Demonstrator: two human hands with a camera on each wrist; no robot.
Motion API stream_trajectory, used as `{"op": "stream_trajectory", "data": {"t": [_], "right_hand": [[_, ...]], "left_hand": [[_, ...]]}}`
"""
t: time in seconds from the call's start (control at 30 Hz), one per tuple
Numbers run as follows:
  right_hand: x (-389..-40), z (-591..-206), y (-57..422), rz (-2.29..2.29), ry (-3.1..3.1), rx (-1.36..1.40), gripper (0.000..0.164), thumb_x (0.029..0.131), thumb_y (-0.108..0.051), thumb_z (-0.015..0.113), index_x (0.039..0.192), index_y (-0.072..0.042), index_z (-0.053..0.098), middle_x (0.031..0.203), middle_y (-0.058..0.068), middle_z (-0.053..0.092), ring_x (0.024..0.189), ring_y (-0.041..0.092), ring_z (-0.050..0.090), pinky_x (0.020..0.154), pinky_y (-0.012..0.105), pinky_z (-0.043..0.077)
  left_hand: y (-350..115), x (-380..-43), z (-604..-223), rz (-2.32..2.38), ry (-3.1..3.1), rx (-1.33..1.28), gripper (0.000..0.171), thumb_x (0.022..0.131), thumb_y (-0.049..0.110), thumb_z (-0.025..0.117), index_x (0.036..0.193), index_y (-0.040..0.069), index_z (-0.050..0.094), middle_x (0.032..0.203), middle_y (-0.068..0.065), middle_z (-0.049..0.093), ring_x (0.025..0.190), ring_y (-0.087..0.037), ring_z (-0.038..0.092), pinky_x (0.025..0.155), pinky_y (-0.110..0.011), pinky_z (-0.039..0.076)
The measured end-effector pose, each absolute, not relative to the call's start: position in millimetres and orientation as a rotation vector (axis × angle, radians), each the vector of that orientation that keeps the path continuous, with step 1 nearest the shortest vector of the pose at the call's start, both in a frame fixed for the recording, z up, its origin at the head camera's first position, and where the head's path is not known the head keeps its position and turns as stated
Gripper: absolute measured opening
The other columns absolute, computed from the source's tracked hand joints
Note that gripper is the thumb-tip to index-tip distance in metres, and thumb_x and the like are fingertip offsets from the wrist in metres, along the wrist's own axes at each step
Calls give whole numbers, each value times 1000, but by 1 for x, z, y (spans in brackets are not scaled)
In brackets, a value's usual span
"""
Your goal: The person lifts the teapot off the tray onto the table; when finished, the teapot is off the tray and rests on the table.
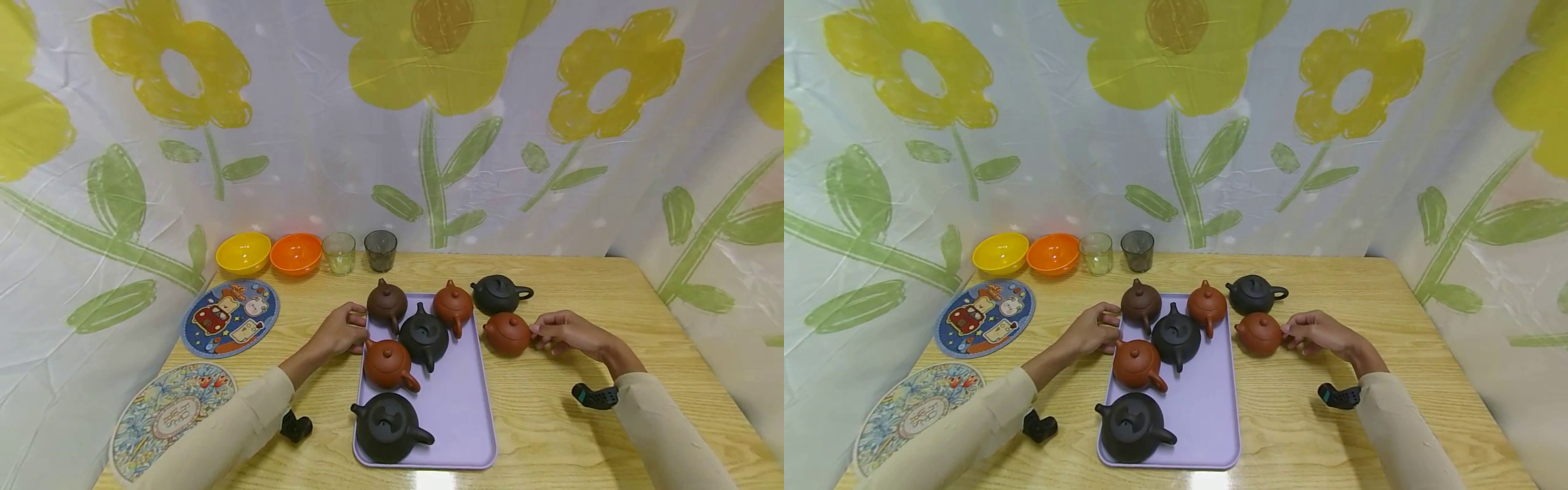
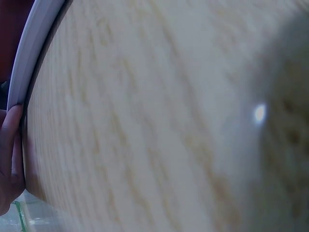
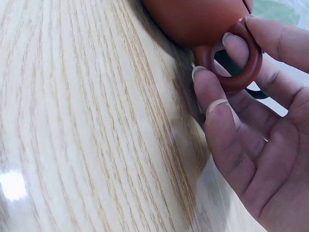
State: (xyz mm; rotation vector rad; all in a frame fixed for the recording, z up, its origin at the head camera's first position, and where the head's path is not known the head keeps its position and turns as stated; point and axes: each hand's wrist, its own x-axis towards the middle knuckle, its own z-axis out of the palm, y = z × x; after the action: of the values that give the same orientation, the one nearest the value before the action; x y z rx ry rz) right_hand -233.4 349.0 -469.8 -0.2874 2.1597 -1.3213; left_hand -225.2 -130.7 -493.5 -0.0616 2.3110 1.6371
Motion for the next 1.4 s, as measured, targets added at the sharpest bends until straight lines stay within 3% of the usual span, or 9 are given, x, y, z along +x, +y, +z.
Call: {"op": "stream_trajectory", "data": {"t": [0.27, 0.63, 0.87, 1.23, 1.4], "right_hand": [[-231, -469, 348, -1331, 2192, -235, 30, 102, -28, 56, 111, 0, 64, 101, 11, 67, 90, 18, 64, 75, 35, 59], [-222, -459, 354, -1350, 2369, -128, 52, 102, -37, 56, 132, 5, 52, 108, 8, 64, 89, 22, 66, 73, 38, 59], [-209, -444, 352, -1355, 2486, -153, 49, 103, -38, 54, 132, 2, 54, 120, 15, 61, 90, 24, 64, 73, 40, 58], [-184, -423, 317, -1397, 2487, -320, 36, 102, -28, 57, 123, 1, 59, 104, 10, 66, 81, 22, 65, 65, 36, 57], [-175, -420, 293, -1393, 2430, -409, 31, 101, -25, 59, 120, 1, 61, 104, 22, 63, 78, 25, 64, 63, 36, 56]], "left_hand": [[-130, -225, -495, 1637, 2318, -65, 51, 82, -4, 65, 132, 0, 52, 117, -22, 60, 73, -19, 66, 59, -34, 62], [-131, -225, -494, 1648, 2321, -65, 52, 82, -3, 65, 133, 1, 53, 116, -20, 59, 73, -18, 65, 60, -34, 62], [-131, -224, -493, 1651, 2308, -47, 52, 84, -4, 65, 133, 0, 52, 118, -22, 59, 75, -18, 65, 61, -35, 63], [-130, -225, -495, 1659, 2309, -69, 52, 82, -4, 65, 133, 1, 53, 117, -21, 59, 75, -19, 66, 61, -35, 63], [-130, -224, -496, 1665, 2310, -38, 52, 82, -5, 64, 133, -1, 52, 116, -23, 58, 76, -19, 66, 61, -36, 63]]}}
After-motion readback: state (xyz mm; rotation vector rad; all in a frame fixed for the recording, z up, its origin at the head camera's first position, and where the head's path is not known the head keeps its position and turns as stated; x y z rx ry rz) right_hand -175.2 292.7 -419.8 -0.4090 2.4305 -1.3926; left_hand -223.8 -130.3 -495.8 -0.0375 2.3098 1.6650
